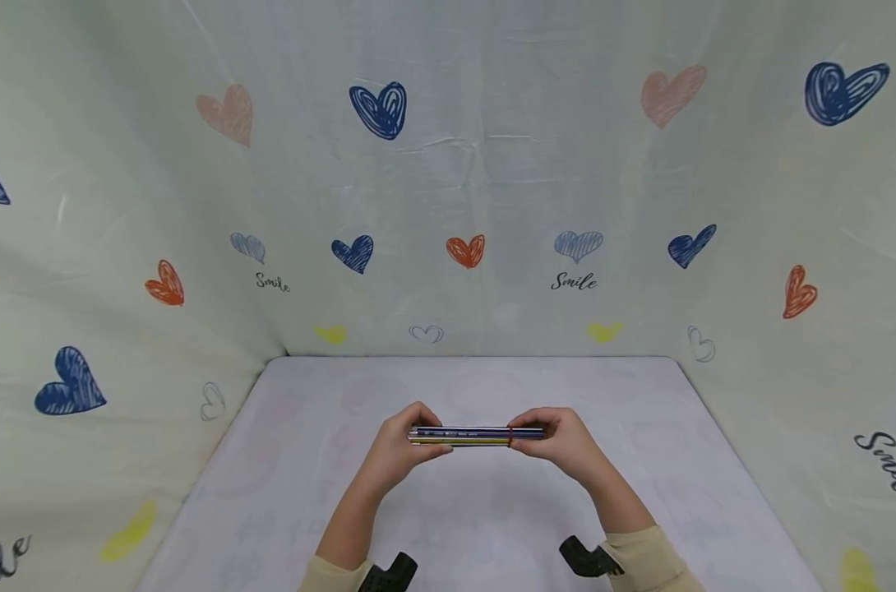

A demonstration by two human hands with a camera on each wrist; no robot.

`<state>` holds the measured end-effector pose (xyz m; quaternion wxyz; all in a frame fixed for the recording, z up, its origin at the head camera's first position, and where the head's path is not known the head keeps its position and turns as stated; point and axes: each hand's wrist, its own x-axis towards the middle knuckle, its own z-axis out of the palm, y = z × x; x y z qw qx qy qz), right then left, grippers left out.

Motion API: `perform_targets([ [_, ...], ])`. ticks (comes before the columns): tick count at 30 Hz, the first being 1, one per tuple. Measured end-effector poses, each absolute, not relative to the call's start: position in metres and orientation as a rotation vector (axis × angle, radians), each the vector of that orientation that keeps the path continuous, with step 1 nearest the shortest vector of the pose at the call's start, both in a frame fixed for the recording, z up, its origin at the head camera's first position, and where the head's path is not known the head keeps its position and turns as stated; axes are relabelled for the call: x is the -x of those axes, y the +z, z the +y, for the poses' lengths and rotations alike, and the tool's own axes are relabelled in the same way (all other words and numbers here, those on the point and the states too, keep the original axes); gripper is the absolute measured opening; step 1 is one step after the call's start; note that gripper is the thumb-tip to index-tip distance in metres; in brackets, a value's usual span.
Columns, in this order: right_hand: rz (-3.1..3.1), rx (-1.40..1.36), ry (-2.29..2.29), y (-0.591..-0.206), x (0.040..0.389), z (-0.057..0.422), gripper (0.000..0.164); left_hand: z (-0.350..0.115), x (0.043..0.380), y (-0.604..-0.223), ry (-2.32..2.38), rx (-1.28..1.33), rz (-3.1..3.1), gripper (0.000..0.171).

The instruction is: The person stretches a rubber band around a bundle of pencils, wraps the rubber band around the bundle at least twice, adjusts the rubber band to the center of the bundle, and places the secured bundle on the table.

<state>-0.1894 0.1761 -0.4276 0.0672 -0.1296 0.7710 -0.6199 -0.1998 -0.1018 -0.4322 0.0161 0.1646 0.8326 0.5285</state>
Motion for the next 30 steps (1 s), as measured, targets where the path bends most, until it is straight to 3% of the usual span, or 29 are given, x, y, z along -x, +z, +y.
perform_targets([
  [17,2.294,0.496,-1.799,-0.429,0.184,0.174,0.033,-0.094,0.194,-0.436,1.627,-0.632,2.583,0.026],
  [30,2.335,0.638,-1.643,-0.412,0.188,0.176,0.02,-0.097,0.186,-0.432,1.686,-0.588,2.615,0.021],
])
